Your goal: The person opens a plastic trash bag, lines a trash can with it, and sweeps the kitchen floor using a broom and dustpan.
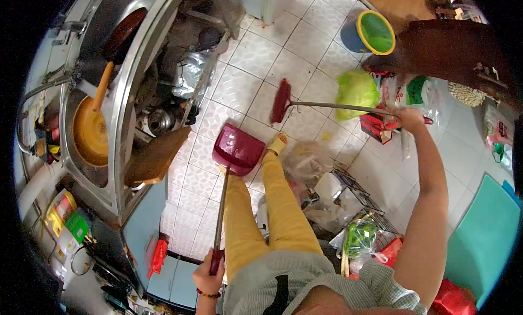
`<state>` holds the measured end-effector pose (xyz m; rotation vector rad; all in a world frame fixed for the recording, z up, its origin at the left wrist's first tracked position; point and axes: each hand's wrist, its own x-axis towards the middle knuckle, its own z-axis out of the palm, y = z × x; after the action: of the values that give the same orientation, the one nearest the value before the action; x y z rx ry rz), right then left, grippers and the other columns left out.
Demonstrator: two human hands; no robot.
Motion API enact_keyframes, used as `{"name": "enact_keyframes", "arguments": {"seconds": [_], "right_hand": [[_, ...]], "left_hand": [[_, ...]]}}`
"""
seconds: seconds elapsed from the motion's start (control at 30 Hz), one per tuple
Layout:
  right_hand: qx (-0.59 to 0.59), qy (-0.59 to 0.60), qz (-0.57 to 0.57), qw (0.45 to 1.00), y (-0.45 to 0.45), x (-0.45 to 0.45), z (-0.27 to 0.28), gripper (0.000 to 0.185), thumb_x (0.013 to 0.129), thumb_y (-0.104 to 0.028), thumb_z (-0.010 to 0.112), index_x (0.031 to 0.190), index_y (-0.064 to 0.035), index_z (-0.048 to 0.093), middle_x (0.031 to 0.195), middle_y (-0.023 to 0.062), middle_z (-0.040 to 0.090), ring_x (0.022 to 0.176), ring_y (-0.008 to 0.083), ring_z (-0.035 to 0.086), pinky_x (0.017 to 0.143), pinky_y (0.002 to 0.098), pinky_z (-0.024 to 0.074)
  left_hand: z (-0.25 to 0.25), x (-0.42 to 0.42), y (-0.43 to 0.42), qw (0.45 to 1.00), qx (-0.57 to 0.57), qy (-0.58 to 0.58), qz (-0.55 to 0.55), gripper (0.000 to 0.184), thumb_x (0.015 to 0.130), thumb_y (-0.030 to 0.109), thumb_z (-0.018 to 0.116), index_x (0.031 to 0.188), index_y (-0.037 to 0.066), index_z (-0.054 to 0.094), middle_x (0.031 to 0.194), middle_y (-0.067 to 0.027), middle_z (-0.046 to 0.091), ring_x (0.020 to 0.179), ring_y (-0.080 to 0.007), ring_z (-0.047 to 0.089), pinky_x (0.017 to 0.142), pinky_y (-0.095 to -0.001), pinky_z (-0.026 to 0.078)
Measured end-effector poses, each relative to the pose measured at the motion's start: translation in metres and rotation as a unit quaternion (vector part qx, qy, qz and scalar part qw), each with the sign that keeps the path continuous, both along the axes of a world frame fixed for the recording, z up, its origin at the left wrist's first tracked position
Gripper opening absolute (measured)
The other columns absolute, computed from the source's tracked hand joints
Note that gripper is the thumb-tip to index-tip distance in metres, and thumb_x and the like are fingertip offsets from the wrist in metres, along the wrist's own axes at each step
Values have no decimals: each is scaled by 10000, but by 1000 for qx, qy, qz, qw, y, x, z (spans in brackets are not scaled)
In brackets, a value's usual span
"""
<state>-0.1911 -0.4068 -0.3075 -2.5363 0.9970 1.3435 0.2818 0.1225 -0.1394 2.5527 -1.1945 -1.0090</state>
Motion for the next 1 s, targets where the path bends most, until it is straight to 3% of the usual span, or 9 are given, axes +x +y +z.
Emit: {"name": "enact_keyframes", "arguments": {"seconds": [0.17,0.33,0.43,0.47,0.5,0.57,0.7,0.83,1.0], "right_hand": [[-12,6,-94,995,-4,-62,36,439,845,-330,484,1273,-363,395,745,114,621,684,304,609,610,423,493],[-66,-85,-213,971,47,-108,-35,391,852,-356,480,1242,-359,446,730,131,611,685,315,606,638,440,483],[-53,-216,-316,922,95,-63,-109,429,847,-283,481,1272,-294,418,768,182,612,687,343,601,628,451,463],[22,-153,-355,922,108,-42,-137,407,875,-296,437,1281,-258,423,841,215,601,734,355,593,666,463,468],[50,-236,-379,893,134,-25,-164,421,882,-291,423,1299,-248,389,821,217,600,724,366,588,659,468,468],[72,-247,-424,868,176,24,-168,463,884,-277,413,1334,-242,306,792,221,598,718,386,582,651,476,470],[65,-157,-444,880,246,10,-124,539,880,-246,417,1370,-273,193,778,217,599,728,384,590,643,482,471],[82,0,-443,893,295,-37,-29,464,871,-245,439,1319,-296,334,812,173,619,722,364,592,640,458,476],[18,9,-466,884,341,-38,48,404,866,-268,446,1268,-311,428,767,174,610,710,363,594,633,466,471]], "left_hand": [[-7,-3,-33,1000,-5,-12,-26,438,671,120,668,1084,-5,596,499,-123,513,410,-229,510,417,-327,416],[-7,-4,-61,996,-5,-42,-81,444,674,117,664,1095,-4,590,507,-121,517,412,-239,510,422,-336,416],[-8,-4,-79,994,-26,-60,-91,433,675,112,667,1089,6,597,515,-120,523,403,-224,491,417,-325,405],[-9,-3,-84,993,-32,-64,-95,431,675,108,668,1087,7,598,517,-120,525,401,-220,486,416,-322,403],[-10,-4,-91,997,-18,-48,-64,423,672,90,669,1081,4,601,525,-118,528,404,-209,482,425,-308,406],[-14,0,-99,995,-29,-54,-82,420,675,82,667,1081,4,600,534,-119,534,415,-205,490,432,-304,408],[-15,14,-118,994,-16,-38,-99,421,688,85,664,1097,15,594,578,-125,562,443,-203,510,449,-303,416],[-26,33,-133,993,-43,-11,-111,421,701,97,662,1108,20,587,584,-127,561,448,-213,514,457,-313,422],[-42,67,-151,983,-51,12,-178,419,706,119,665,1113,49,592,571,-129,550,443,-223,508,455,-315,421]]}}
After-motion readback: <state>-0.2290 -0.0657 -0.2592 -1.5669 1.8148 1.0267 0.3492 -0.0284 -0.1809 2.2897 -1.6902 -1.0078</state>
